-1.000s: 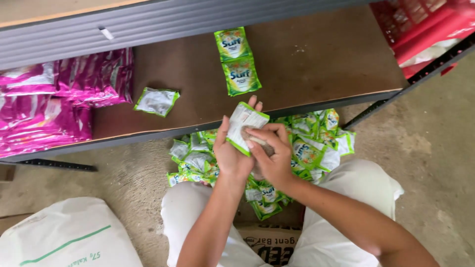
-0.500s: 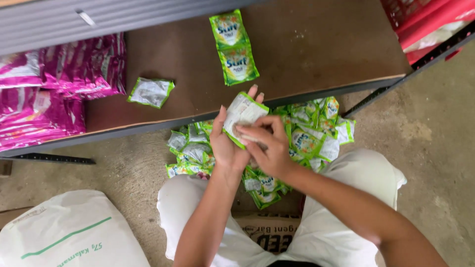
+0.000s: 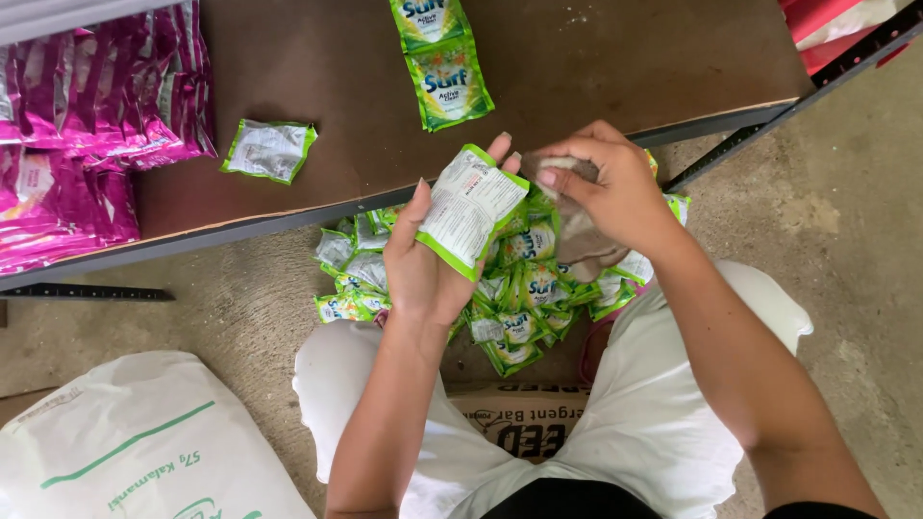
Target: The person cleans and organizes small detergent packets on a storage shelf by holding each packet with one hand and wiping it with a cloth in the other, then flipping and aligning the packets by hand.
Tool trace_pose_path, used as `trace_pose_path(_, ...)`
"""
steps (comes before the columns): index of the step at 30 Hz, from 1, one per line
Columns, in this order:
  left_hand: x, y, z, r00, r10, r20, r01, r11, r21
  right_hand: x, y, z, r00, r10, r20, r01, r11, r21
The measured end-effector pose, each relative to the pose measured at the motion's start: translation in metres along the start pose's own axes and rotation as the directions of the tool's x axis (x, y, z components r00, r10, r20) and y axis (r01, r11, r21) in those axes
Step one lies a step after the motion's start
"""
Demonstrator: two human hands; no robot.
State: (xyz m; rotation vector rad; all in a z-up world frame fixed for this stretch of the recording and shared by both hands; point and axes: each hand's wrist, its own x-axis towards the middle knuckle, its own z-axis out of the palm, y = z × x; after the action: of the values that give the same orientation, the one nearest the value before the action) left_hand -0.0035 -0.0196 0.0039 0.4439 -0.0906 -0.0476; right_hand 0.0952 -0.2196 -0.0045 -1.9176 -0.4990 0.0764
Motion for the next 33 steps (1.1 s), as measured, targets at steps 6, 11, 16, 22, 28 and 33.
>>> trace_pose_path(6, -0.002, -0.007, -0.006, 0.995, -0.103, 0.016, 0.105, 0.987, -0.122, -0.005, 0.0, -0.003, 0.99, -0.022, 0.141, 0.079, 0.905, -0.418)
trace_pose_path(11, -0.003, -0.01, 0.007, 0.944, -0.326, 0.046, 0.318, 0.868, -0.382, -0.007, 0.008, 0.014, 0.949, -0.1, 0.3, 0.203, 0.92, -0.335)
trace_pose_path(16, -0.001, -0.011, 0.004, 0.903, -0.406, 0.141, 0.413, 0.731, -0.543, 0.0, 0.062, 0.027, 0.923, -0.034, 0.383, 0.034, 0.999, 0.008)
trace_pose_path(22, -0.001, 0.002, 0.005, 0.911, -0.404, 0.089, 0.362, 0.674, -0.644, 0.008, 0.064, 0.024, 0.934, 0.099, 0.343, -0.142, 0.985, 0.1)
trace_pose_path(28, -0.001, 0.03, -0.01, 0.984, -0.166, 0.066, 0.164, 0.694, -0.701, 0.008, 0.026, 0.018, 0.938, 0.22, 0.268, -0.269, 0.95, 0.161)
trace_pose_path(33, 0.002, 0.035, -0.037, 0.995, 0.023, -0.1, -0.008, 0.989, 0.148, 0.004, 0.051, 0.015, 0.964, 0.156, 0.213, -0.226, 0.905, 0.359)
